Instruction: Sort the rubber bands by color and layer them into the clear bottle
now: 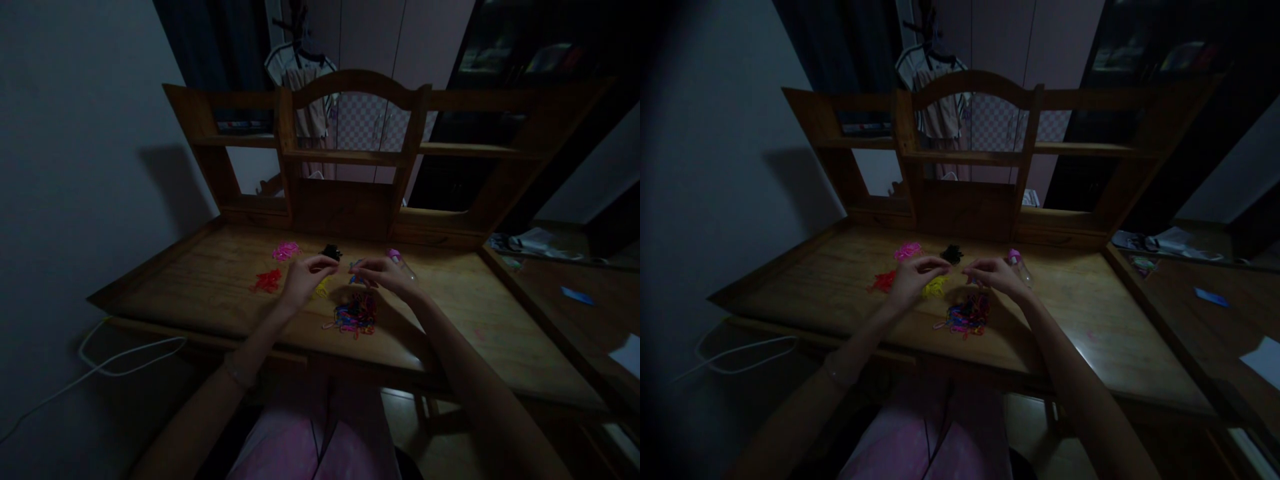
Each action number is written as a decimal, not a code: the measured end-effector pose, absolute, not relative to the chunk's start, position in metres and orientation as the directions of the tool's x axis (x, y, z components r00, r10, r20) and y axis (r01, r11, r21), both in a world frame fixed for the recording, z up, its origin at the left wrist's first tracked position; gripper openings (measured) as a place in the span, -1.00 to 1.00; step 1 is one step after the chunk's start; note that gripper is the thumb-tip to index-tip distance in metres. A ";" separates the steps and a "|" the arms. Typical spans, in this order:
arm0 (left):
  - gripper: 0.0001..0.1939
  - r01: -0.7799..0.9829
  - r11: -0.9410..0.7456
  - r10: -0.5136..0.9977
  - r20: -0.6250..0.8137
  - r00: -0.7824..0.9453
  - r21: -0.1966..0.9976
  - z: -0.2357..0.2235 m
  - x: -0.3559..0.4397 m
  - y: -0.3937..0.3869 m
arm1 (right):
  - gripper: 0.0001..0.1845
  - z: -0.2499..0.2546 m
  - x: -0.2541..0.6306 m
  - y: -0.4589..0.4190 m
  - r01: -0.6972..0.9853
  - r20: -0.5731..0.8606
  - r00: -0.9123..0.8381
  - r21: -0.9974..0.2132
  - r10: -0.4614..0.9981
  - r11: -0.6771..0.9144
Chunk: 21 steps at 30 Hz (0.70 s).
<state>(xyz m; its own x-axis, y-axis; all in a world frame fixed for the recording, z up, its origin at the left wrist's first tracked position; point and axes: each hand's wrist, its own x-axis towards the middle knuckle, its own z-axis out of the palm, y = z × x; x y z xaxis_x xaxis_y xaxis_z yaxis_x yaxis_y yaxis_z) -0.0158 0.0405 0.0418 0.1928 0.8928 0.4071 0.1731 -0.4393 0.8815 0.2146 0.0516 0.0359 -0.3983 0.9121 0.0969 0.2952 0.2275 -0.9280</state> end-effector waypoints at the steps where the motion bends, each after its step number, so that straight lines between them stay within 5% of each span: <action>1: -0.82 0.195 -0.421 0.906 0.401 0.134 0.886 0.040 -0.027 0.038 | -0.56 0.036 0.215 0.051 0.301 0.100 -0.394 -0.925 0.914 0.231; 7: -0.74 0.384 -0.217 0.932 0.307 -0.192 0.898 0.020 -0.113 0.044 | -0.56 0.039 0.213 0.048 0.319 0.113 -0.411 -0.912 0.905 0.259; 13: -0.76 0.498 -0.232 0.919 0.355 -0.169 0.836 0.020 -0.151 0.103 | -0.59 0.035 0.212 0.050 0.311 0.102 -0.445 -0.914 0.890 0.261; 21: -0.72 0.642 -0.350 0.901 0.432 0.032 0.682 0.021 -0.110 0.127 | -0.59 0.039 0.225 0.051 0.372 0.060 -0.525 -0.881 0.849 0.292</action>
